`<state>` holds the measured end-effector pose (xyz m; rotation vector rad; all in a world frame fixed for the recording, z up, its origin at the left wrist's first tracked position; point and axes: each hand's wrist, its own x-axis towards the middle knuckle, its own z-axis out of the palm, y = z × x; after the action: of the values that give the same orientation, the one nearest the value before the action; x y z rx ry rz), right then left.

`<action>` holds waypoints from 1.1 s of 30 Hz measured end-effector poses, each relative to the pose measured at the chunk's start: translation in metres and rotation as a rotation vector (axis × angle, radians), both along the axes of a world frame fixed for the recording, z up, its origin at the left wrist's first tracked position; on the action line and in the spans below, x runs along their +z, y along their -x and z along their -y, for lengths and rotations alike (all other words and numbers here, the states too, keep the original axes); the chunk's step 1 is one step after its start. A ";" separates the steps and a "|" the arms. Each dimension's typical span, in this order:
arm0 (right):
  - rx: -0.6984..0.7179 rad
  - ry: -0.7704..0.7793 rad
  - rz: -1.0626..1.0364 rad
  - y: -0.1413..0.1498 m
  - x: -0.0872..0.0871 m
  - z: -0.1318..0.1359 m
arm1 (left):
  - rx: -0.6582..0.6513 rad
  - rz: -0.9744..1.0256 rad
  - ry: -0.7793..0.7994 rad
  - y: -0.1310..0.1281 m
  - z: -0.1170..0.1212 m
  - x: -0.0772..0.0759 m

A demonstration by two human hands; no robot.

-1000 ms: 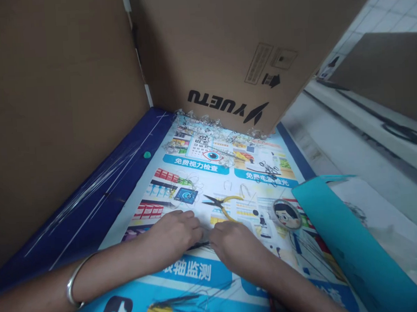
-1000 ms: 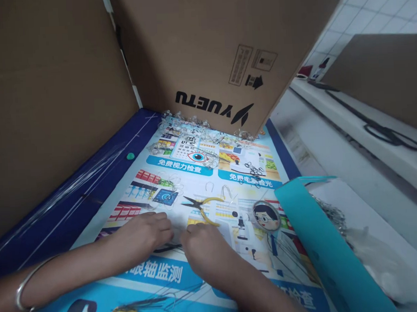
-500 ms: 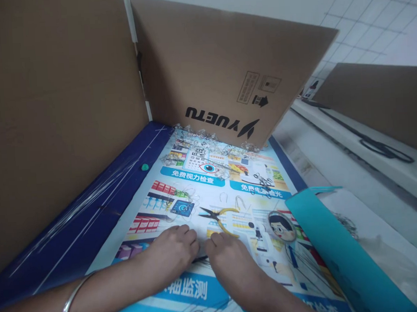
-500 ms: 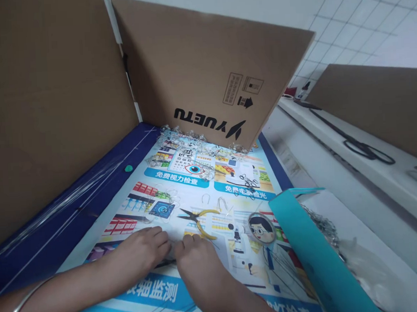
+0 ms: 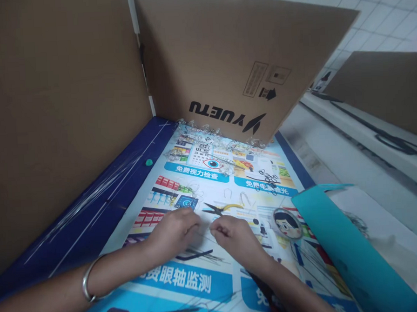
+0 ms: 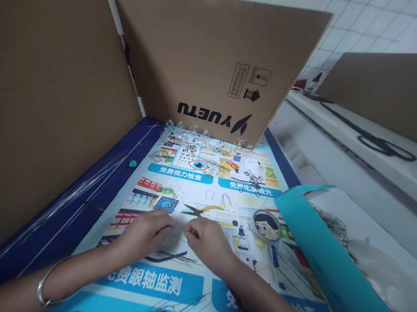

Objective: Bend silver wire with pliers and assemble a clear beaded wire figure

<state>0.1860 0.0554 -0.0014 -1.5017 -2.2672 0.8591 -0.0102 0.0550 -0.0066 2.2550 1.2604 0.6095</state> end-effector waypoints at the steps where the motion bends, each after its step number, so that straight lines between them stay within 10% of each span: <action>1: -0.009 0.035 -0.035 -0.001 -0.001 -0.002 | 0.043 0.110 0.085 -0.001 -0.002 -0.001; 9: -0.228 0.514 -0.762 0.004 -0.007 -0.004 | 0.206 0.844 0.814 -0.014 0.002 -0.003; 33: -0.278 0.533 -0.809 0.012 -0.009 0.004 | 0.187 1.033 0.913 -0.025 0.017 -0.015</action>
<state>0.1739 0.0513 -0.0104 -1.2568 -1.2702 1.6801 0.0144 0.0385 -0.0216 0.8487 0.8884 0.8590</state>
